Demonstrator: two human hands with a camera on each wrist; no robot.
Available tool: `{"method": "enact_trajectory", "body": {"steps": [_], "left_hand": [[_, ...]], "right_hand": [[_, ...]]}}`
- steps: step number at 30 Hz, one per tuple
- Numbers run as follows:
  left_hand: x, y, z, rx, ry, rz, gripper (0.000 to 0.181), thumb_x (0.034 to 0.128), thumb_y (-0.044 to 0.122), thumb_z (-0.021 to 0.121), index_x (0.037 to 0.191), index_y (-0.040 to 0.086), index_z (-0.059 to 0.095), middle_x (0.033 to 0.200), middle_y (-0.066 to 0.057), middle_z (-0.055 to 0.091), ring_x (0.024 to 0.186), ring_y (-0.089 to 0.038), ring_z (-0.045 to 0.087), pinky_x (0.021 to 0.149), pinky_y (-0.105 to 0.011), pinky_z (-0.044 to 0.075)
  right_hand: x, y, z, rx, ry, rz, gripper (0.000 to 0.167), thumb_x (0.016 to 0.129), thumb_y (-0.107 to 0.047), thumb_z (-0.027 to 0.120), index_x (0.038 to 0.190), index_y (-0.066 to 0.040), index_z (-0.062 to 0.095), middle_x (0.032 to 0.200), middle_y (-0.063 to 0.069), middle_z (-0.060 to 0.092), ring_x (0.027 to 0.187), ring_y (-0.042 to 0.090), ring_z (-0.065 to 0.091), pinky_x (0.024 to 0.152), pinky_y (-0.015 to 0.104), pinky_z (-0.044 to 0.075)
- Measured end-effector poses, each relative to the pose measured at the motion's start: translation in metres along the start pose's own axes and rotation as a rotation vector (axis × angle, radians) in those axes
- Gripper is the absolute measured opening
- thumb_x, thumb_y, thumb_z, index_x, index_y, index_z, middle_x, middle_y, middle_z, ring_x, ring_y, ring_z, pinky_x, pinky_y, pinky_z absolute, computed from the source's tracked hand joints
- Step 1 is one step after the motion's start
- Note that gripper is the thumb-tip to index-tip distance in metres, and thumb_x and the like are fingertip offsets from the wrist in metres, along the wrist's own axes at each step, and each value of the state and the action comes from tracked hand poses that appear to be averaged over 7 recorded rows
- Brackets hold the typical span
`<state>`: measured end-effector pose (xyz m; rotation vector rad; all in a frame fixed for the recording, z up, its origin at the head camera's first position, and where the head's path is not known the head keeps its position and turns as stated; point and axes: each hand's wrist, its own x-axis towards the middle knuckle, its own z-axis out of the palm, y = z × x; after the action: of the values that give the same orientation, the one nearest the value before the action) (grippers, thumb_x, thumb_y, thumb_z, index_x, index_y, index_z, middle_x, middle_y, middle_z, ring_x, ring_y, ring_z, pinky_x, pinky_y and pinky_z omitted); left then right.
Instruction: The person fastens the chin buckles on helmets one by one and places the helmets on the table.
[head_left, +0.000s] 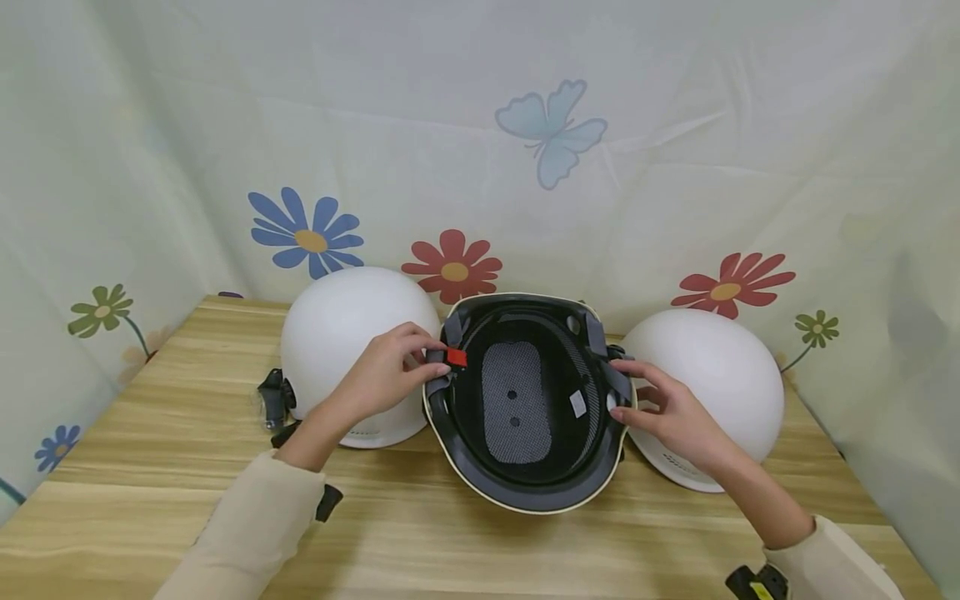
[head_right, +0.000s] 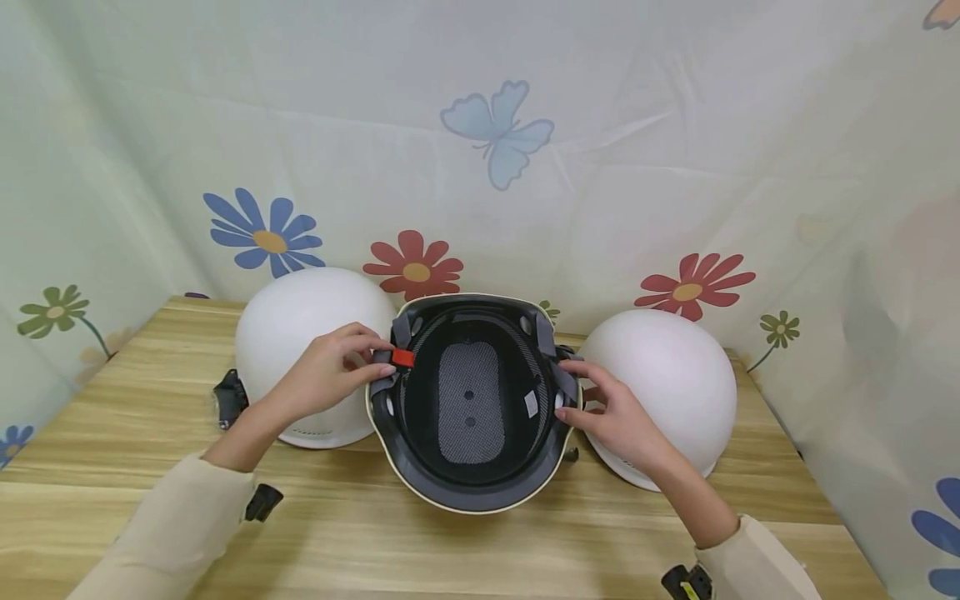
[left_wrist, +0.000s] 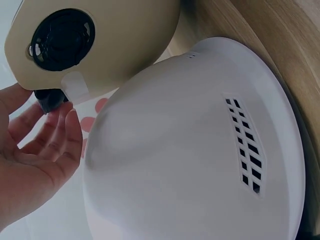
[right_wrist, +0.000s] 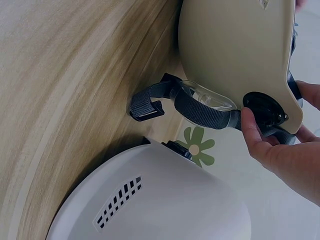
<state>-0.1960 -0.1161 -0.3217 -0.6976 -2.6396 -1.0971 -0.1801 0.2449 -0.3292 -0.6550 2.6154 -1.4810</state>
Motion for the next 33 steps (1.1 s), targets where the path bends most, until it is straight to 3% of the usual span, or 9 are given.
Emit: {"method": "enact_trajectory", "body": {"steps": [8, 14, 17, 21, 27, 33], "left_hand": [[-0.002, -0.003, -0.002, -0.006, 0.043, 0.039, 0.028, 0.0811, 0.013, 0.07, 0.107, 0.003, 0.064, 0.096, -0.008, 0.058, 0.075, -0.017, 0.056, 0.064, -0.03, 0.049], [-0.003, -0.001, -0.008, -0.028, 0.145, 0.133, 0.027, 0.0821, 0.01, 0.068, 0.107, 0.002, 0.061, 0.106, -0.009, 0.056, 0.085, -0.02, 0.054, 0.066, -0.032, 0.05], [-0.004, 0.001, -0.01, -0.035, 0.162, 0.163, 0.028, 0.0816, 0.008, 0.068, 0.108, 0.001, 0.061, 0.104, -0.009, 0.056, 0.083, -0.019, 0.053, 0.064, -0.031, 0.049], [-0.005, 0.002, -0.009, -0.048, 0.122, 0.163, 0.03, 0.0828, 0.007, 0.066, 0.112, 0.002, 0.059, 0.099, -0.008, 0.058, 0.079, -0.017, 0.054, 0.065, -0.03, 0.049], [-0.008, -0.001, -0.002, -0.055, 0.04, 0.196, 0.033, 0.0853, 0.007, 0.063, 0.117, 0.002, 0.058, 0.103, -0.008, 0.057, 0.08, -0.016, 0.055, 0.07, -0.029, 0.05], [-0.012, -0.001, 0.003, -0.051, 0.03, 0.221, 0.03, 0.085, 0.007, 0.063, 0.114, 0.003, 0.059, 0.103, -0.007, 0.057, 0.08, -0.015, 0.051, 0.066, -0.027, 0.048]], "right_hand": [[-0.001, 0.001, 0.002, -0.005, 0.0, -0.013, 0.052, 0.083, -0.005, 0.066, 0.13, -0.001, 0.044, 0.125, 0.018, 0.044, 0.089, 0.021, 0.057, 0.072, 0.026, 0.05], [-0.001, 0.001, 0.002, 0.002, 0.004, -0.001, 0.051, 0.084, -0.007, 0.066, 0.13, -0.001, 0.044, 0.127, 0.017, 0.043, 0.089, 0.02, 0.057, 0.073, 0.026, 0.049], [-0.001, 0.002, 0.003, 0.001, 0.008, 0.008, 0.052, 0.083, -0.008, 0.066, 0.129, -0.001, 0.044, 0.127, 0.017, 0.043, 0.089, 0.021, 0.057, 0.073, 0.026, 0.049], [-0.001, 0.002, 0.003, 0.001, 0.009, 0.011, 0.052, 0.083, -0.008, 0.066, 0.129, -0.001, 0.044, 0.126, 0.017, 0.043, 0.089, 0.021, 0.057, 0.073, 0.026, 0.049], [-0.001, 0.002, 0.004, -0.001, 0.016, 0.006, 0.052, 0.083, -0.007, 0.067, 0.129, -0.001, 0.044, 0.123, 0.018, 0.044, 0.09, 0.025, 0.056, 0.073, 0.026, 0.049], [-0.002, 0.002, 0.005, 0.039, 0.043, 0.024, 0.064, 0.082, -0.007, 0.067, 0.134, -0.003, 0.03, 0.119, 0.022, 0.046, 0.091, 0.029, 0.055, 0.074, 0.024, 0.049]]}}
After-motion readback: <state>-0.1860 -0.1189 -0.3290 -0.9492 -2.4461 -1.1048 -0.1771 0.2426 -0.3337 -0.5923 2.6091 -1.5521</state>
